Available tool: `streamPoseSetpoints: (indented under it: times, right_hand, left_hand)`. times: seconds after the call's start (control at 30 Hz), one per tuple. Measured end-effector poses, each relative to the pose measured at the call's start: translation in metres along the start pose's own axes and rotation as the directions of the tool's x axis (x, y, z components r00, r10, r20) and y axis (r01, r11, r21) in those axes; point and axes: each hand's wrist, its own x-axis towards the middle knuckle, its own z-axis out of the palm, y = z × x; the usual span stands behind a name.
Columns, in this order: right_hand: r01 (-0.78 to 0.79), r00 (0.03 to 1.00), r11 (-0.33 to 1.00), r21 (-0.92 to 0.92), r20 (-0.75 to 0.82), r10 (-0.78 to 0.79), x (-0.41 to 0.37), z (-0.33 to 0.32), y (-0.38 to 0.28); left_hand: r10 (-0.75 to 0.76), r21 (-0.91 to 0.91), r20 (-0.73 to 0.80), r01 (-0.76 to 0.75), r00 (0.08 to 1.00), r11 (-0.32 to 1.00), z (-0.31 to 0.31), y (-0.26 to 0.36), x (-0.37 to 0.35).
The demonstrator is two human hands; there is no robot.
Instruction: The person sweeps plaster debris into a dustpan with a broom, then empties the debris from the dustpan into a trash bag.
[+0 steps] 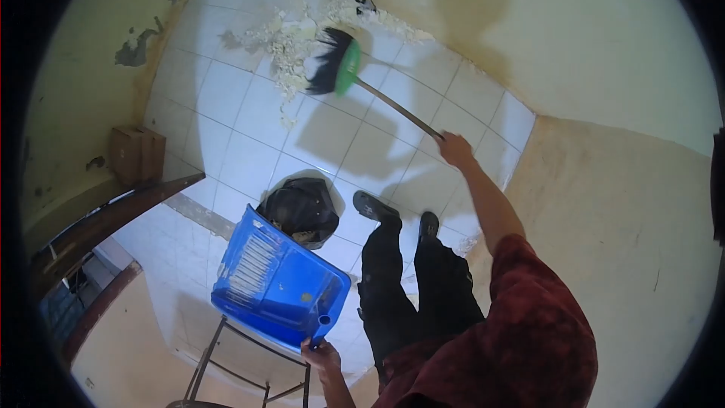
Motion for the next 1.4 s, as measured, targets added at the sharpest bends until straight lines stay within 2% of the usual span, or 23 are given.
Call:
streamPoseSetpoints:
  times: [0.03, 0.1, 0.13, 0.17, 0.2, 0.27, 0.33, 0.37, 0.43, 0.47, 0.57, 0.6, 0.67, 0.73, 0.77, 0.8, 0.9, 1.03, 1.2, 1.23, 1.3, 1.33, 1.4]
  right_hand:
    - [-0.002, 1.000, 0.999, -0.039, 0.009, 0.003, -0.021, -0.015, 0.022]
    - [0.270, 0.954, 0.905, -0.328, -0.034, -0.297, -0.045, 0.029, 0.142]
    - [-0.185, 0.980, 0.974, -0.130, 0.050, 0.193, -0.075, -0.007, 0.137]
    - [-0.076, 0.997, 0.976, -0.204, 0.013, 0.081, -0.090, 0.015, 0.205]
    - [-0.231, 0.973, 0.968, -0.094, -0.038, 0.229, -0.120, -0.020, 0.196]
    - [-0.379, 0.924, 0.905, -0.193, -0.031, 0.381, -0.152, -0.044, 0.230]
    - [-0.501, 0.855, 0.833, -0.236, 0.010, 0.518, -0.172, -0.070, 0.256]
    - [-0.501, 0.853, 0.828, -0.253, 0.014, 0.521, -0.177, -0.082, 0.262]
    - [-0.589, 0.786, 0.758, -0.279, 0.019, 0.617, -0.183, -0.107, 0.275]
    - [-0.585, 0.788, 0.757, -0.292, 0.019, 0.616, -0.181, -0.112, 0.289]
    - [-0.513, 0.819, 0.766, -0.387, 0.048, 0.572, -0.153, -0.117, 0.345]
    - [-0.475, 0.837, 0.772, -0.422, 0.053, 0.544, -0.130, -0.118, 0.356]
    - [-0.431, 0.846, 0.790, -0.436, 0.110, 0.522, -0.085, -0.135, 0.371]
    - [-0.426, 0.849, 0.816, -0.391, 0.138, 0.509, -0.063, -0.151, 0.389]
    - [-0.349, 0.866, 0.830, -0.435, 0.187, 0.463, -0.051, -0.163, 0.403]
    - [-0.348, 0.856, 0.822, -0.452, 0.205, 0.475, -0.036, -0.176, 0.414]
    - [-0.203, 0.915, 0.880, -0.429, 0.236, 0.327, -0.003, -0.217, 0.438]
    - [-0.150, 0.942, 0.887, -0.436, 0.210, 0.263, 0.029, -0.224, 0.422]
    - [-0.018, 0.964, 0.921, -0.389, 0.237, 0.119, 0.107, -0.182, 0.356]
    - [0.011, 0.965, 0.917, -0.398, 0.246, 0.095, 0.135, -0.174, 0.346]
    - [0.126, 0.981, 0.908, -0.399, 0.188, -0.053, 0.184, -0.161, 0.311]
    - [0.167, 0.974, 0.928, -0.334, 0.202, -0.102, 0.213, -0.158, 0.292]
    - [0.250, 0.965, 0.884, -0.395, 0.177, -0.193, 0.254, -0.185, 0.208]
  left_hand:
    - [0.011, 0.006, 0.003, -0.011, 1.000, 1.000, 0.003, -0.001, -0.001]
    - [0.031, 0.014, 0.024, -0.032, 0.999, 0.999, -0.010, -0.014, 0.016]
    - [0.049, -0.020, 0.018, -0.049, 0.999, 0.999, -0.009, -0.018, 0.015]
    - [0.032, -0.045, 0.017, -0.032, 0.999, 0.998, 0.000, -0.022, 0.010]
    - [0.011, -0.061, 0.011, -0.010, 1.000, 0.998, 0.002, -0.026, 0.008]
    - [0.024, -0.114, -0.007, -0.025, 1.000, 0.993, -0.002, -0.033, 0.016]
    - [-0.010, -0.157, 0.002, 0.010, 1.000, 0.988, 0.001, -0.036, 0.011]
    - [0.027, -0.137, -0.022, -0.030, 0.999, 0.990, 0.009, -0.038, 0.001]
    - [-0.001, -0.126, 0.074, 0.011, 0.997, 0.992, 0.011, -0.039, -0.011]
    - [-0.007, -0.110, 0.116, 0.020, 0.993, 0.994, 0.009, -0.041, -0.016]
    - [0.114, -0.080, 0.076, -0.108, 0.990, 0.991, 0.018, -0.060, -0.037]
    - [0.095, -0.101, -0.049, -0.100, 0.994, 0.990, 0.045, -0.069, -0.049]
    - [0.164, -0.036, -0.072, -0.167, 0.984, 0.985, 0.107, -0.088, -0.091]
    - [0.185, -0.084, -0.089, -0.192, 0.979, 0.978, 0.133, -0.108, -0.104]
    - [0.140, -0.120, -0.071, -0.148, 0.988, 0.982, 0.142, -0.118, -0.109]
    - [0.088, -0.154, -0.057, -0.096, 0.995, 0.983, 0.151, -0.126, -0.116]
    - [0.048, -0.082, -0.074, -0.054, 0.996, 0.995, 0.183, -0.141, -0.136]
    - [-0.048, -0.139, -0.134, 0.029, 0.990, 0.990, 0.216, -0.159, -0.151]
    - [0.004, -0.018, -0.173, -0.007, 0.985, 1.000, 0.246, -0.163, -0.172]
    - [-0.009, -0.048, -0.201, 0.000, 0.980, 0.999, 0.258, -0.166, -0.179]
    - [0.009, -0.090, -0.164, -0.024, 0.986, 0.996, 0.266, -0.169, -0.179]
    - [0.010, -0.121, -0.141, -0.027, 0.990, 0.992, 0.261, -0.167, -0.185]
    - [0.034, -0.147, -0.154, -0.057, 0.988, 0.988, 0.249, -0.161, -0.178]
